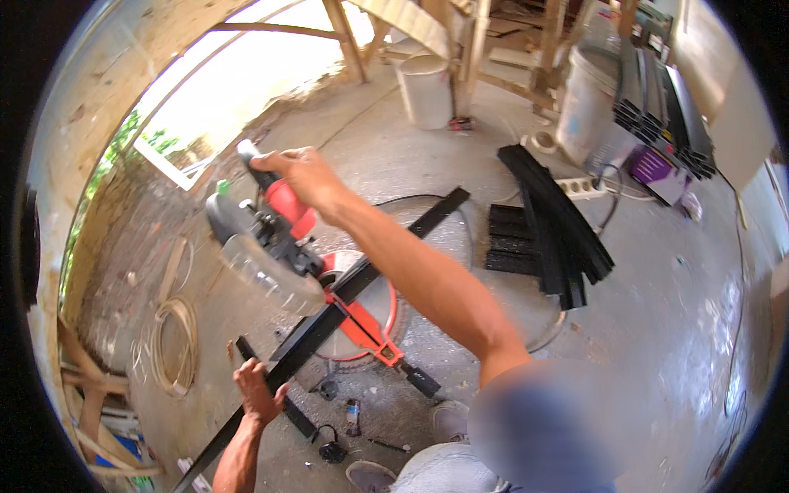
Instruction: The person measures a black metal trim piece with a tape measure, marks it, and then cuts it using a miter saw.
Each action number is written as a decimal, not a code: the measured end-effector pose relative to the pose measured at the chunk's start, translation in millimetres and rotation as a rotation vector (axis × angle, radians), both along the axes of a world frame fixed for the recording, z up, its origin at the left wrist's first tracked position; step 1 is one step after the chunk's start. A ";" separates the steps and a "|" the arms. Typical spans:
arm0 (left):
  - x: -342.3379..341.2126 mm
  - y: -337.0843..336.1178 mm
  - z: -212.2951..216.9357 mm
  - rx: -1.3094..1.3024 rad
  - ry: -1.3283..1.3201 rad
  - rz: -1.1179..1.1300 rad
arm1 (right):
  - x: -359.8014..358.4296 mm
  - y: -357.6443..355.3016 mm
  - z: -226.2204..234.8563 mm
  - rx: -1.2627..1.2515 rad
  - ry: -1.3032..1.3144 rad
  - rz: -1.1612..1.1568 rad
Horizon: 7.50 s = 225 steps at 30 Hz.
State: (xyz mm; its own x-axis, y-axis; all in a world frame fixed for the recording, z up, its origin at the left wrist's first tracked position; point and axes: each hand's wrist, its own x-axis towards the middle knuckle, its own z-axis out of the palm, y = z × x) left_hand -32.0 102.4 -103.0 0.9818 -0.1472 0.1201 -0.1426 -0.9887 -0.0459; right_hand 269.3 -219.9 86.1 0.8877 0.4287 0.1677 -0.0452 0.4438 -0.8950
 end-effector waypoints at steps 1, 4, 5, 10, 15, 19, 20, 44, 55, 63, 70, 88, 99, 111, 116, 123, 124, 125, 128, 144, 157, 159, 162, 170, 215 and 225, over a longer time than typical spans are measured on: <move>-3.9 10.6 1.4 -0.028 0.038 0.029 | 1.4 3.8 -6.2 -0.008 -0.008 -0.022; -24.2 47.6 -13.9 -0.035 0.246 0.171 | -2.8 11.2 -24.8 -0.072 -0.052 -0.208; -28.5 57.7 -18.9 -0.055 0.358 0.200 | -6.9 9.8 -32.0 0.031 -0.057 -0.244; -23.3 62.3 -11.3 -0.024 0.544 0.270 | -23.2 -37.4 -78.5 0.052 -0.049 -0.393; -37.8 48.0 34.7 -0.099 0.523 0.218 | -39.1 -86.6 -150.0 -0.164 0.117 -0.480; -61.1 23.3 62.9 -0.081 0.629 0.211 | -35.6 -98.1 -187.8 -0.327 0.062 -0.519; -66.1 16.9 65.3 -0.022 0.694 0.232 | -34.3 -97.7 -190.0 -0.476 -0.076 -0.547; -66.6 -61.6 70.4 -0.272 1.010 -0.192 | -8.5 -102.8 -239.1 -1.463 -0.784 -0.150; -46.4 -55.2 149.2 -0.410 0.643 0.003 | -18.7 -140.3 -227.8 -1.590 -1.140 -0.243; -59.7 -104.8 225.8 -0.503 0.369 0.103 | -123.0 -139.7 -151.2 -1.293 -1.427 -0.383; -58.8 -106.8 220.7 -0.660 0.064 0.162 | -159.0 -98.1 -70.5 -1.273 -1.935 -0.398; -10.9 -64.1 164.4 -1.229 -0.385 0.200 | -195.3 124.2 38.1 -0.704 -2.607 -0.299; 4.4 -7.7 162.5 -1.625 -0.823 0.467 | -253.4 134.9 -101.2 -0.874 -1.354 0.707; -10.3 27.4 151.3 -1.647 -1.026 0.635 | -385.8 134.7 -249.7 -1.063 -1.279 1.008; -9.4 28.9 158.7 -1.730 -1.029 0.622 | -405.7 129.7 -264.8 -0.840 -1.517 0.800; -16.7 36.6 154.9 -1.487 -1.019 0.533 | -418.3 159.4 -265.8 -1.079 -2.077 0.773; -16.3 32.0 157.1 -1.493 -1.022 0.522 | -414.6 155.1 -263.4 -1.072 -2.052 0.754; -15.0 27.4 159.6 -1.474 -1.042 0.514 | -408.7 157.2 -261.8 -1.105 -2.036 0.834; -10.2 26.7 163.5 -1.431 -1.069 0.517 | -386.1 155.8 -257.1 -1.032 -1.888 0.776; -17.7 4.7 170.0 -1.634 -0.569 0.277 | -251.3 109.2 -75.7 -0.231 0.294 0.100; -14.3 -36.5 159.7 -1.745 -0.365 0.294 | -235.6 154.7 -12.5 -0.749 -0.784 0.042; -12.8 -36.0 159.2 -1.715 -0.359 0.282 | -233.2 150.2 -16.2 -0.775 -0.800 0.048; -12.7 -26.1 157.4 -1.754 -0.301 0.347 | -235.6 143.2 -5.4 -0.892 -0.857 0.083; -28.0 19.9 153.3 -2.100 -0.624 0.447 | -189.5 37.6 -20.0 -1.147 -0.789 0.406; 1.2 -24.6 163.9 -2.446 -0.511 -0.158 | -233.0 131.2 33.8 -1.011 -0.704 0.348; -0.3 -22.1 169.4 -2.492 -0.535 -0.115 | -235.2 137.6 34.8 -1.001 -0.735 0.364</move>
State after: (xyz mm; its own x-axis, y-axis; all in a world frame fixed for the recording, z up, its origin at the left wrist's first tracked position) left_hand -32.3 80.3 66.4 0.8359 0.5212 0.1720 -0.5245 0.6661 0.5303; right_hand 34.1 -82.4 120.9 0.5313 0.8466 0.0317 0.6204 -0.3633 -0.6951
